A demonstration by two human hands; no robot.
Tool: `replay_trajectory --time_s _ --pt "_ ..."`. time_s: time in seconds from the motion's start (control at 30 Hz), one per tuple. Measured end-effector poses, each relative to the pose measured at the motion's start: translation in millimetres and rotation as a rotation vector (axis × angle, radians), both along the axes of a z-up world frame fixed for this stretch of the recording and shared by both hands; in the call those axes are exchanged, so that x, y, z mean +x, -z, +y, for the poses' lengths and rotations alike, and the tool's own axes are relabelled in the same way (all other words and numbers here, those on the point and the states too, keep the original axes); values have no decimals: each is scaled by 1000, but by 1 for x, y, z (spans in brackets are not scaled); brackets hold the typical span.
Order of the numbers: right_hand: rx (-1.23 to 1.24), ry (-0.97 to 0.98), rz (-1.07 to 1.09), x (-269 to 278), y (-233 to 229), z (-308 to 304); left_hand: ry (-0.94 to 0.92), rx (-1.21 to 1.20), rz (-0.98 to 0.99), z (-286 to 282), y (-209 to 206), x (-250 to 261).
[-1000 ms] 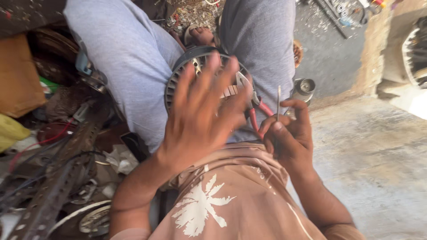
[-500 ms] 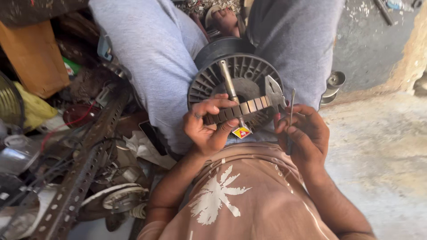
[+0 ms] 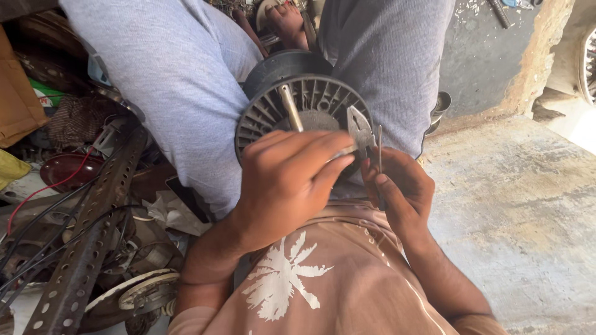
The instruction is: The person is repairing a motor armature by hand. They use a screwdriver to pry and adjust the commutator segments and a hammer to tap the tool for alignment. The person also uses pliers to hold the armature steady during the process.
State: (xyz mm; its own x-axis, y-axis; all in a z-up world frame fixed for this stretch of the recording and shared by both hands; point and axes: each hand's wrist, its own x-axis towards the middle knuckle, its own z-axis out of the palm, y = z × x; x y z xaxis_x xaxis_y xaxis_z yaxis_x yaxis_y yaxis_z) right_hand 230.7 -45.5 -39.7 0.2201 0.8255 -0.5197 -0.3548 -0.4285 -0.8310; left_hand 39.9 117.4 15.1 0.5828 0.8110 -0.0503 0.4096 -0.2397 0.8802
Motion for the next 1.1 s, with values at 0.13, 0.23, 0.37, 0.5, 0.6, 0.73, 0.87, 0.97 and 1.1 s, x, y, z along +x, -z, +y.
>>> replay_trajectory --time_s 0.13,0.23,0.37,0.5,0.6,0.73,0.87,0.97,1.1 --pt "1 21 -46 8 4 -5 -327 -49 -451 -42 56 -22" --pt "0 5 -14 5 5 -1 -549 -69 -794 -76 94 -17" --pt "-71 -62 -72 1 0 5 -596 -29 -724 -73 81 -14" --pt "-77 -57 -44 3 -3 3 -125 246 -116 -18 16 -24" --pt "-28 -64 -35 2 1 1 72 150 42 7 -5 -1" --pt "-17 -19 -31 2 1 -5 130 -29 53 12 -1 2" --pt "-25 -23 -13 5 5 -7 -126 29 -215 -16 21 -10" --pt "-67 -96 -105 5 8 -9 -267 45 -361 -41 50 -21" --pt "-42 -95 -118 2 11 -13 -386 66 -495 -68 80 -25"
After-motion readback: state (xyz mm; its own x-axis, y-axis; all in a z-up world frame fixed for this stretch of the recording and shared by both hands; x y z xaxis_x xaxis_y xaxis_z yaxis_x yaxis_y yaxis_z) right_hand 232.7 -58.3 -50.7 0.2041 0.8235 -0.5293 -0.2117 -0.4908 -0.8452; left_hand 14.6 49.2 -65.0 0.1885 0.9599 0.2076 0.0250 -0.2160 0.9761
